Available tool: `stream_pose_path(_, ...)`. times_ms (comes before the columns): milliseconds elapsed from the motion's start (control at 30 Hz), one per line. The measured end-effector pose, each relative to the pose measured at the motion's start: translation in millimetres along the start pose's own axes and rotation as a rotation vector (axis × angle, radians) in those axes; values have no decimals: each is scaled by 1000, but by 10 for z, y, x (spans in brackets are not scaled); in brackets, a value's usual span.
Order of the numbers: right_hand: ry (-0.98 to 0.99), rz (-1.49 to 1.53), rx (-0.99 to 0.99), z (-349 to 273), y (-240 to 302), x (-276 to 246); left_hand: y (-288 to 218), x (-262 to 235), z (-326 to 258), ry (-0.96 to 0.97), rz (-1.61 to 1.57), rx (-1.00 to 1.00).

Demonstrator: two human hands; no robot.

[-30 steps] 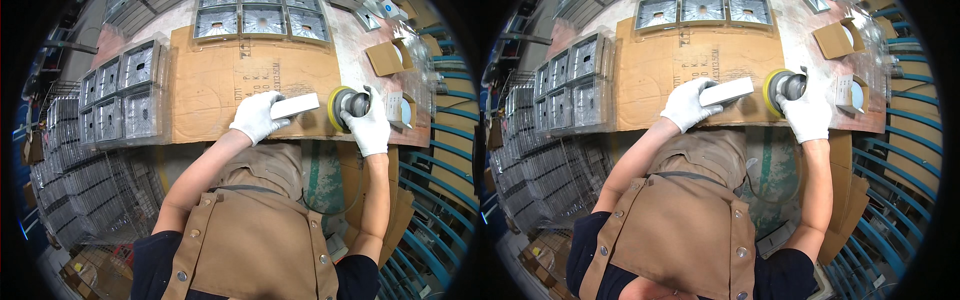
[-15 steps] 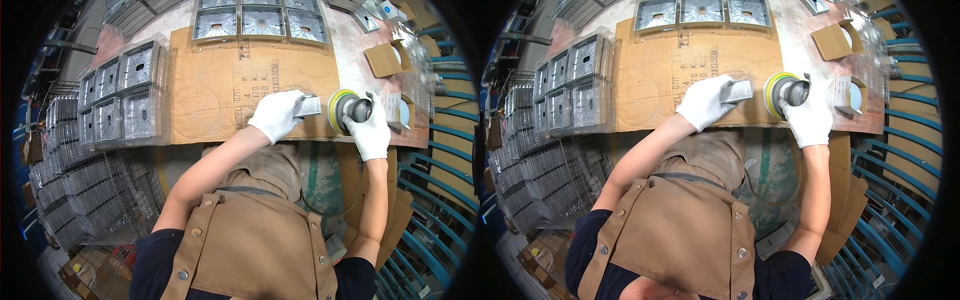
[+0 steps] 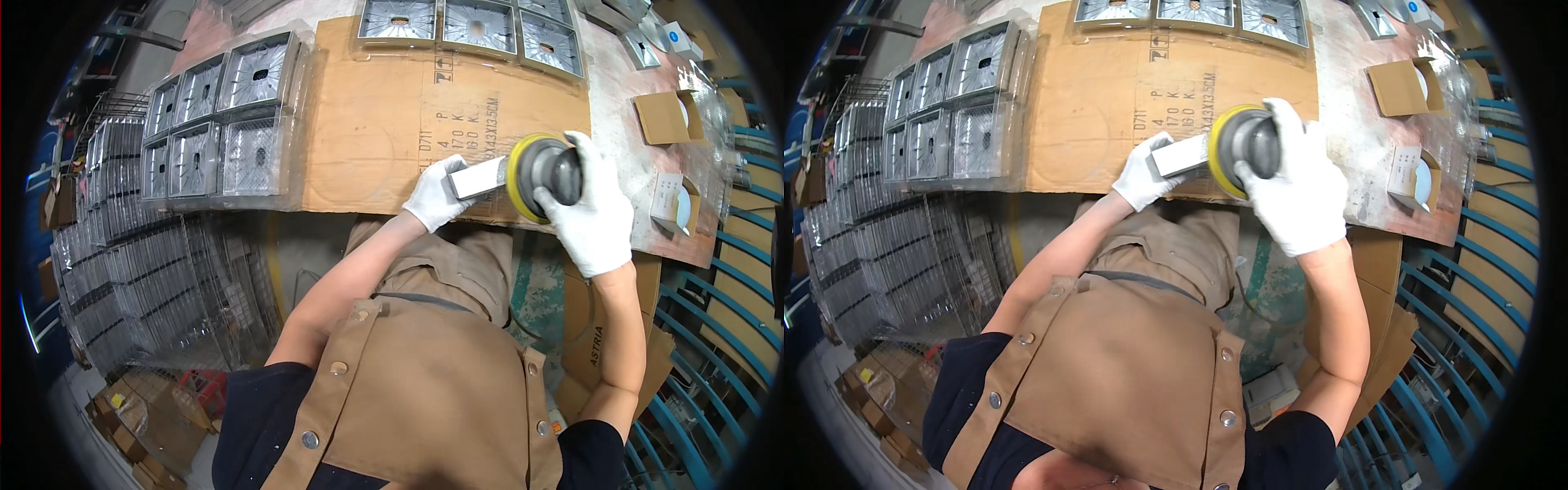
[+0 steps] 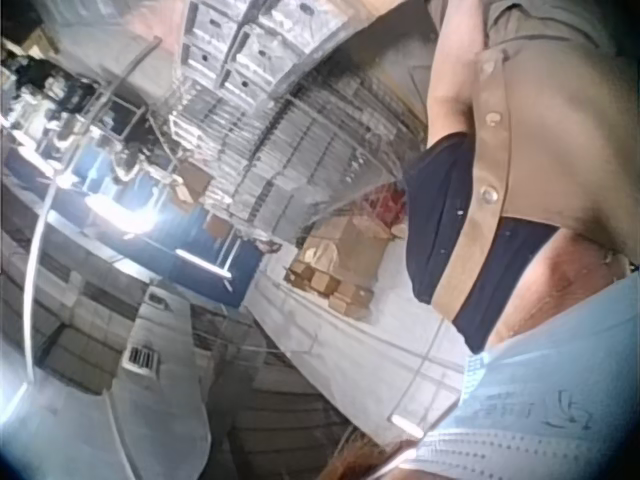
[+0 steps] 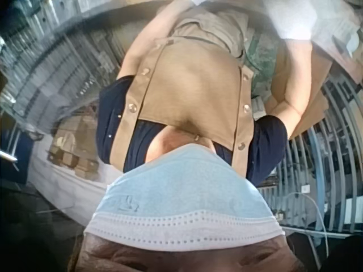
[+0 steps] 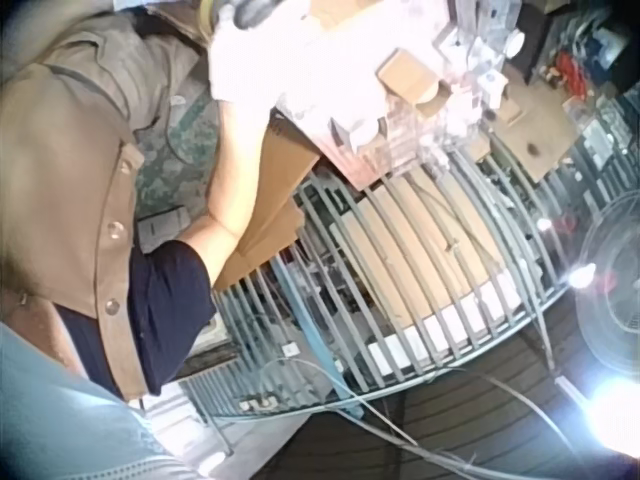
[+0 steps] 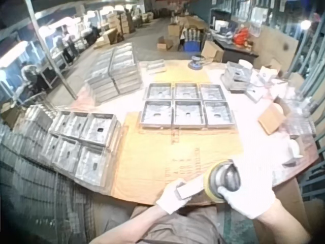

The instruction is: Grinding and smoothing the edges and surfaces of metal box components using a handheld orbital sander at a workbench.

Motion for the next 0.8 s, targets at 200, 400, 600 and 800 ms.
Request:
stream_pose_path(200,114,-100,-136,92,412,263,164,15,48,6,141,43)
stream_pose_path(400,346,-197,-114,152,654,217,85,14,94,14,229,145)
stream_pose_path(600,-12,-138,-119,247,-38,148,120,-16,65,-17,-17,101)
stream_pose_path(800,321,-176,-162,12,606,265,-72,-12,116,-13,237,185)
Point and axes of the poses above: each hand's wrist, its own z-axis towards the middle knuckle, its own x-axis out of the palm, y = z × x, the point moved 3 cm from there along z, towards the middle knuckle, and after that the axes turned 6 degrees about x, right-handed, at the moved point
